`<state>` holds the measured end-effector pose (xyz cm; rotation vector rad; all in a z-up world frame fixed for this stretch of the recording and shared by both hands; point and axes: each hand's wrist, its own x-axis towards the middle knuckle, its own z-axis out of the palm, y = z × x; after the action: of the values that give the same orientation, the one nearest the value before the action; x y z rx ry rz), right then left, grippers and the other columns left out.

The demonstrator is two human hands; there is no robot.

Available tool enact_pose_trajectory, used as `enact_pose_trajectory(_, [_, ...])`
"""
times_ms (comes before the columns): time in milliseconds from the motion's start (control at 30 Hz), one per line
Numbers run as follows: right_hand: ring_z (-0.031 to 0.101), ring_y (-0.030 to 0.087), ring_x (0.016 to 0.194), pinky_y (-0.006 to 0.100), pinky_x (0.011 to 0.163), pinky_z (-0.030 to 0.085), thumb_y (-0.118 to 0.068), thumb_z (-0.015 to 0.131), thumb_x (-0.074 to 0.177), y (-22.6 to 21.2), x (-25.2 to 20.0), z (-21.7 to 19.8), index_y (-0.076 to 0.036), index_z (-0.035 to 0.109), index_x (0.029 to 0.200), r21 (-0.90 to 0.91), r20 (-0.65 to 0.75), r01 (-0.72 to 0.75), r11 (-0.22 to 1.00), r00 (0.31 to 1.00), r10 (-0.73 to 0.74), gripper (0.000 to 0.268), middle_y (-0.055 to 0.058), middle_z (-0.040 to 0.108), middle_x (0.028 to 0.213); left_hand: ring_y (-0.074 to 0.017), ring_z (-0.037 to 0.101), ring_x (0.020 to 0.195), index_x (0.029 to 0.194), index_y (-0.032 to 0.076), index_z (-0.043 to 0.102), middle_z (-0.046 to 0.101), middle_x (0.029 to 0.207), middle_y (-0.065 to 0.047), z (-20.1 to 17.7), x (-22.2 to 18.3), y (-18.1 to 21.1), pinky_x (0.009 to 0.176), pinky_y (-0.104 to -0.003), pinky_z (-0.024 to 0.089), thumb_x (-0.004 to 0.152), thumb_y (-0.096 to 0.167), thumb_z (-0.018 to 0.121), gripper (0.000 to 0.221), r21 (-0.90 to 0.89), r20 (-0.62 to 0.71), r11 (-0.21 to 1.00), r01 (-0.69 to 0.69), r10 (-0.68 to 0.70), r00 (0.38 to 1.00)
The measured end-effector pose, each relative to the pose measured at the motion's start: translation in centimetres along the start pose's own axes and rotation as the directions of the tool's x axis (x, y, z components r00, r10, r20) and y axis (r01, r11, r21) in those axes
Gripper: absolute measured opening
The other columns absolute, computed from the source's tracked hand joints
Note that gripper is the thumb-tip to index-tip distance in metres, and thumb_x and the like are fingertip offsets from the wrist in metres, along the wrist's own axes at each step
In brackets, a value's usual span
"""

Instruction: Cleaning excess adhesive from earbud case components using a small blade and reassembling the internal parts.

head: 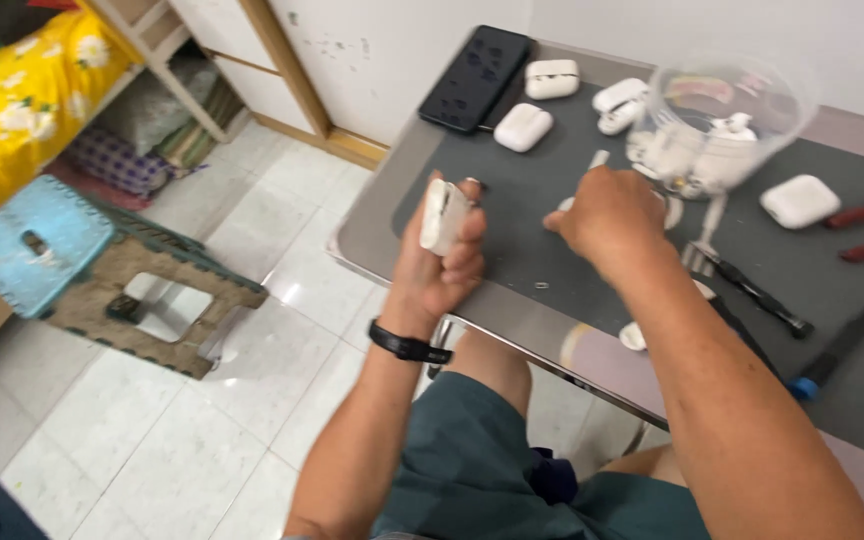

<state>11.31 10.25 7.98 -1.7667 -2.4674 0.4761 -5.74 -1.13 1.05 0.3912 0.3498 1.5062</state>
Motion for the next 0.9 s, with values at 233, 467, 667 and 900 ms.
enact_pose_trajectory(233, [0.065, 0.062, 0.105, 0.069, 0.077, 0.055, -0.004, 0.059, 0.096, -1.3, -1.6, 0.3, 0.016, 0.074, 0.107, 0.196, 0.047, 0.063, 0.979, 0.996, -0.074, 0.027, 0.043, 0.068, 0.103, -0.002, 0.042, 0.037, 0.117, 0.019, 0.057, 0.035, 0.066, 0.006, -0.2, -0.2, -0.8, 0.026, -0.016, 0.037, 0.11, 0.064, 0.03, 0.052, -0.091, 0.145, 0.995, 0.044, -0.03, 0.989])
enact_pose_trajectory(467, [0.07, 0.05, 0.105, 0.056, 0.076, 0.059, -0.005, 0.063, 0.092, -1.0, -3.4, -0.6, 0.0, 0.08, 0.099, 0.301, 0.055, 0.011, 0.953, 0.998, -0.028, 0.019, 0.031, 0.073, 0.103, -0.0036, 0.044, 0.035, 0.112, 0.018, 0.058, 0.04, 0.062, 0.004, 0.3, 0.0, -1.1, 0.027, -0.015, 0.036, 0.109, 0.067, 0.027, 0.058, 0.032, 0.123, 0.999, 0.004, -0.008, 0.992])
enact_pose_trajectory(667, [0.066, 0.049, 0.117, 0.06, 0.089, 0.056, -0.012, 0.075, 0.089, -1.8, -4.4, -2.5, 0.007, 0.078, 0.108, 0.098, 0.132, -0.013, 0.995, 0.991, 0.0, 0.026, 0.034, 0.072, 0.112, -0.0044, 0.047, 0.038, 0.11, 0.017, 0.058, 0.041, 0.061, 0.003, 0.2, -0.2, -0.8, 0.029, -0.016, 0.038, 0.109, 0.064, 0.028, 0.055, 0.05, 0.055, 0.993, -0.11, 0.108, 0.993])
enact_pose_trajectory(900, [0.065, 0.05, 0.117, 0.058, 0.087, 0.054, -0.006, 0.078, 0.083, -0.3, -2.1, 0.4, 0.005, 0.078, 0.1, 0.274, 0.151, -0.016, 0.961, 0.988, -0.027, 0.02, 0.031, 0.073, 0.109, -0.006, 0.045, 0.038, 0.108, 0.017, 0.06, 0.043, 0.059, 0.001, 0.4, 0.0, -1.3, 0.031, -0.016, 0.036, 0.108, 0.065, 0.032, 0.056, 0.044, 0.014, 0.992, -0.12, 0.119, 0.993])
